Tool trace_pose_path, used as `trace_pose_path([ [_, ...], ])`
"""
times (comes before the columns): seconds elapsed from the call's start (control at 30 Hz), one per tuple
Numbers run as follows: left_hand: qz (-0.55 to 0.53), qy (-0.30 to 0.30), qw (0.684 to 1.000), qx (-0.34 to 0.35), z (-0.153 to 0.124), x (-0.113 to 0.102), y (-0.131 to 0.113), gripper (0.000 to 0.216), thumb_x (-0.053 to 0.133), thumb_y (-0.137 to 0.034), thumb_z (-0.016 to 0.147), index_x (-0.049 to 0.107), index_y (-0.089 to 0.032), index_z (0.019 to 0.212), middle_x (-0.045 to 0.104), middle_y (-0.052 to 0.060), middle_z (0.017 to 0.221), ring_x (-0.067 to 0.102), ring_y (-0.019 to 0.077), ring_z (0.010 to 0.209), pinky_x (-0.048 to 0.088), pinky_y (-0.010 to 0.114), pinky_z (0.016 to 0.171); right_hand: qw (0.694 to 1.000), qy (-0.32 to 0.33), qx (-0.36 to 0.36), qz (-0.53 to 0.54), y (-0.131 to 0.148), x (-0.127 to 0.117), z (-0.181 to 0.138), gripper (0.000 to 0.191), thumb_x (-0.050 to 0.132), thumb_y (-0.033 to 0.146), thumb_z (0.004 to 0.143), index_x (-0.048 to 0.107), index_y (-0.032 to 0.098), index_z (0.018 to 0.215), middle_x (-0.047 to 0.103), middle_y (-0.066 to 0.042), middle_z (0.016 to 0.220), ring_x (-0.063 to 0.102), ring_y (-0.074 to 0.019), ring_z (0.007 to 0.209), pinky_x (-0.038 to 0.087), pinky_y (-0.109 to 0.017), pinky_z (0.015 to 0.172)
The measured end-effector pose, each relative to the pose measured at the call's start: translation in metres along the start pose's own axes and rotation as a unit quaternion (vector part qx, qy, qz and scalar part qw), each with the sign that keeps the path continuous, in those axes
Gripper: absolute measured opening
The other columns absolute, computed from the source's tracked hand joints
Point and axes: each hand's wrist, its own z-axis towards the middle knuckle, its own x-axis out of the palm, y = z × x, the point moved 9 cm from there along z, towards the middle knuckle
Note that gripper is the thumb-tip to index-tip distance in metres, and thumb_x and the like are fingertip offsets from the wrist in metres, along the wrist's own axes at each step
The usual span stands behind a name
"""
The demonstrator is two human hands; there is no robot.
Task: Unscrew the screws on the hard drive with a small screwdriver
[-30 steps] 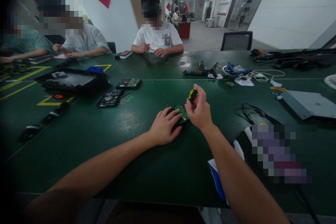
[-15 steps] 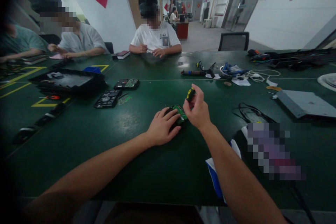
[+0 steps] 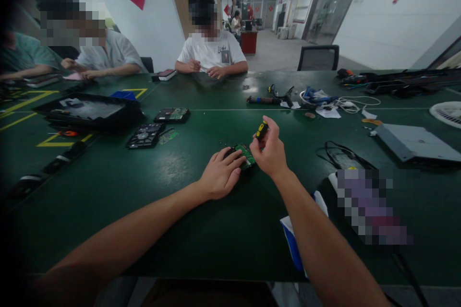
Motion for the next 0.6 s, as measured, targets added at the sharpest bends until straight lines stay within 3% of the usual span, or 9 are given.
trace_pose_path([
  [0.43, 0.009, 0.003, 1.000, -0.013, 0.002, 0.003, 0.000, 0.056, 0.030, -0.052, 0.111, 0.056, -0.025, 0.152, 0.050, 0.006, 0.162, 0.032, 0.0404, 0.153, 0.034, 0.062, 0.120, 0.999, -0.021, -0.015, -0.038, 0.000, 0.000, 0.002, 0.080, 0.068, 0.030, 0.092, 0.026, 0.027, 0.160, 0.073, -0.006, 0.099, 0.072, -0.0212, 0.067, 0.066, -0.041, 0.065],
  [0.6, 0.000, -0.010, 1.000, 0.000, 0.001, -0.001, -0.003, 0.063, 0.042, -0.064, 0.105, 0.056, -0.023, 0.151, 0.050, 0.010, 0.161, 0.033, 0.0438, 0.152, 0.034, 0.065, 0.120, 0.995, -0.012, -0.064, -0.081, 0.010, 0.000, 0.002, 0.072, 0.070, 0.033, 0.093, 0.038, 0.033, 0.158, 0.072, -0.009, 0.122, 0.074, -0.0217, 0.075, 0.069, -0.044, 0.074],
])
